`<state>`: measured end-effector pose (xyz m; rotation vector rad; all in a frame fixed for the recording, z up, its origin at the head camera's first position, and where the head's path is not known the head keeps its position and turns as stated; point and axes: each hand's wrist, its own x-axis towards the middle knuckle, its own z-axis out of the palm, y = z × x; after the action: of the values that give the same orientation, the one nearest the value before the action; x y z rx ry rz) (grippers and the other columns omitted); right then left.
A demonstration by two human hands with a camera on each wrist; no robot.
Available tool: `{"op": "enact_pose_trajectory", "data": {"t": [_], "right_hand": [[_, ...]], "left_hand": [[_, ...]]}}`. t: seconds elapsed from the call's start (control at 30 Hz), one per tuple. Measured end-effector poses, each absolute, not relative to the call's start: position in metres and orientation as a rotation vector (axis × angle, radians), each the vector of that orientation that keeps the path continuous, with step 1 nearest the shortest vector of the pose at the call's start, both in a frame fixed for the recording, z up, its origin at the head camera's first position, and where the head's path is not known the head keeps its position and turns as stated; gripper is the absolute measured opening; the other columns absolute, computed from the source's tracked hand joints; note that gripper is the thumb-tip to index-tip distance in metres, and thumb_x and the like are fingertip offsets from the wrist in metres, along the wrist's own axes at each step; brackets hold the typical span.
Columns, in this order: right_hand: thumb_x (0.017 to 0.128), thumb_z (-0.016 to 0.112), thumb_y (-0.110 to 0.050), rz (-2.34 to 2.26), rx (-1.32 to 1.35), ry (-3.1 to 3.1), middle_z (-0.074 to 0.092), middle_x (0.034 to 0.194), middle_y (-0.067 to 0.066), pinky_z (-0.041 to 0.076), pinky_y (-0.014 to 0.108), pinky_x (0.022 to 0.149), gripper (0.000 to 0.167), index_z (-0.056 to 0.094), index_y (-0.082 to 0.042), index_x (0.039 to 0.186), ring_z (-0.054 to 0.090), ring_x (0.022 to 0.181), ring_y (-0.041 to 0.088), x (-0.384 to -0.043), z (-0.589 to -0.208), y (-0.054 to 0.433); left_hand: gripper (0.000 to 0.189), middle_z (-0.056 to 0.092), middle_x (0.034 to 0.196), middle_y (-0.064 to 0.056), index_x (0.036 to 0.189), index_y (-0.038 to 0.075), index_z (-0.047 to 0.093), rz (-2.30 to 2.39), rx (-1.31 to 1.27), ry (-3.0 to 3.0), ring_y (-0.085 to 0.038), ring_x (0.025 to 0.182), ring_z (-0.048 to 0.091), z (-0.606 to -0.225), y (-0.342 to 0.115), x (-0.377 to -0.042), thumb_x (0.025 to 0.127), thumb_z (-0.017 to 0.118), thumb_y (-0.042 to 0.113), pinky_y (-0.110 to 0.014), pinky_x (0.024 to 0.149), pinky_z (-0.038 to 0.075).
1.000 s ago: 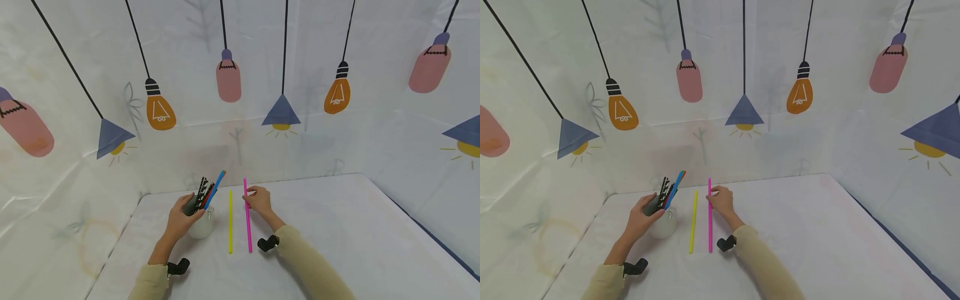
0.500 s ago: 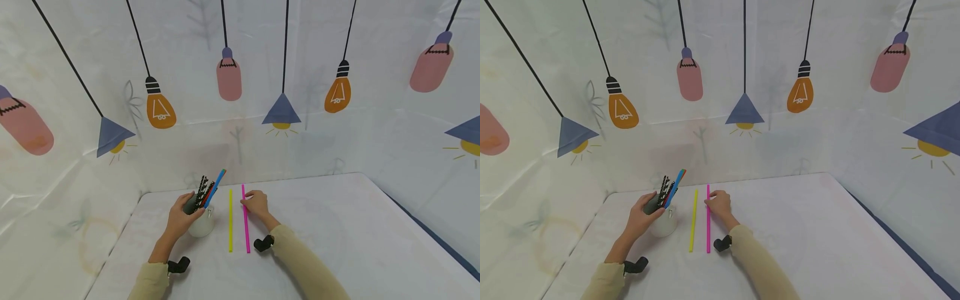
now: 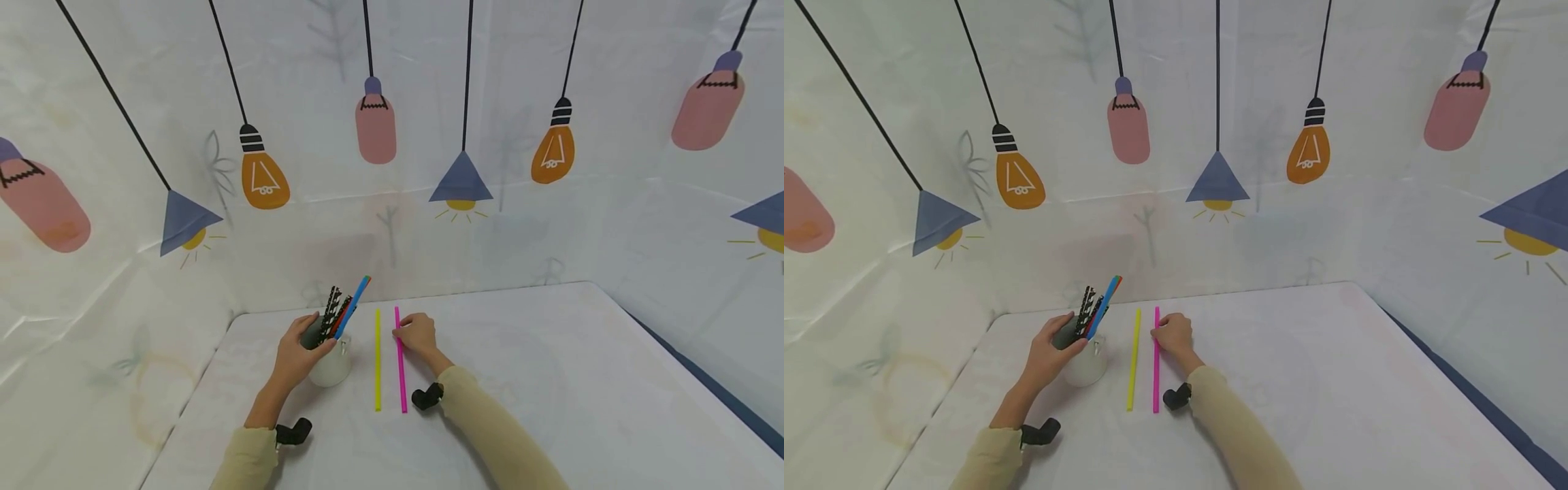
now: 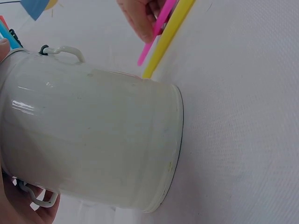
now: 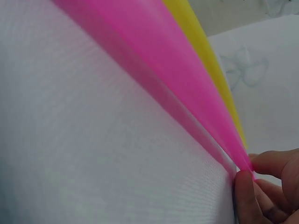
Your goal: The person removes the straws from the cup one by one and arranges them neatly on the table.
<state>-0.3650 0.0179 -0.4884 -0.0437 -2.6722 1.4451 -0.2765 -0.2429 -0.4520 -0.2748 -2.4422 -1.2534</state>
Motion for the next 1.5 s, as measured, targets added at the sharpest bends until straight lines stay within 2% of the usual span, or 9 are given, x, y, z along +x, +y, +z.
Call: {"op": "enact_pose_trajectory", "data": {"t": [0.33,0.97,1.5], "right_hand": [[0.078,0.080,-0.013,1.452,-0.038,-2.680,0.063,0.070,0.004,0.049,0.025,0.048,0.020,0.073,0.000,0.092,0.056,0.050,0.012,-0.3661,-0.4860,0.0164],[0.079,0.078,-0.013,1.384,-0.021,-2.697,0.063,0.072,0.004,0.048,0.026,0.049,0.019,0.071,-0.001,0.091,0.055,0.055,0.014,-0.3656,-0.4858,0.0137],[0.080,0.079,-0.018,1.404,-0.068,-2.707,0.061,0.069,0.004,0.049,0.026,0.049,0.020,0.068,-0.003,0.088,0.056,0.053,0.015,-0.3638,-0.4870,0.0120]], "left_hand": [[0.080,0.046,0.142,-0.014,0.143,0.004,0.047,-1.251,-0.286,-2.436,-0.035,0.133,0.038,-0.4526,-0.2434,-0.2764,0.080,0.080,0.040,-0.064,0.103,0.030],[0.080,0.047,0.141,-0.014,0.143,0.005,0.047,-1.249,-0.281,-2.433,-0.035,0.132,0.039,-0.4523,-0.2425,-0.2764,0.079,0.080,0.040,-0.063,0.103,0.030],[0.077,0.049,0.138,-0.014,0.142,0.005,0.049,-1.210,-0.268,-2.434,-0.036,0.130,0.041,-0.4520,-0.2410,-0.2764,0.081,0.078,0.041,-0.064,0.102,0.032]]}}
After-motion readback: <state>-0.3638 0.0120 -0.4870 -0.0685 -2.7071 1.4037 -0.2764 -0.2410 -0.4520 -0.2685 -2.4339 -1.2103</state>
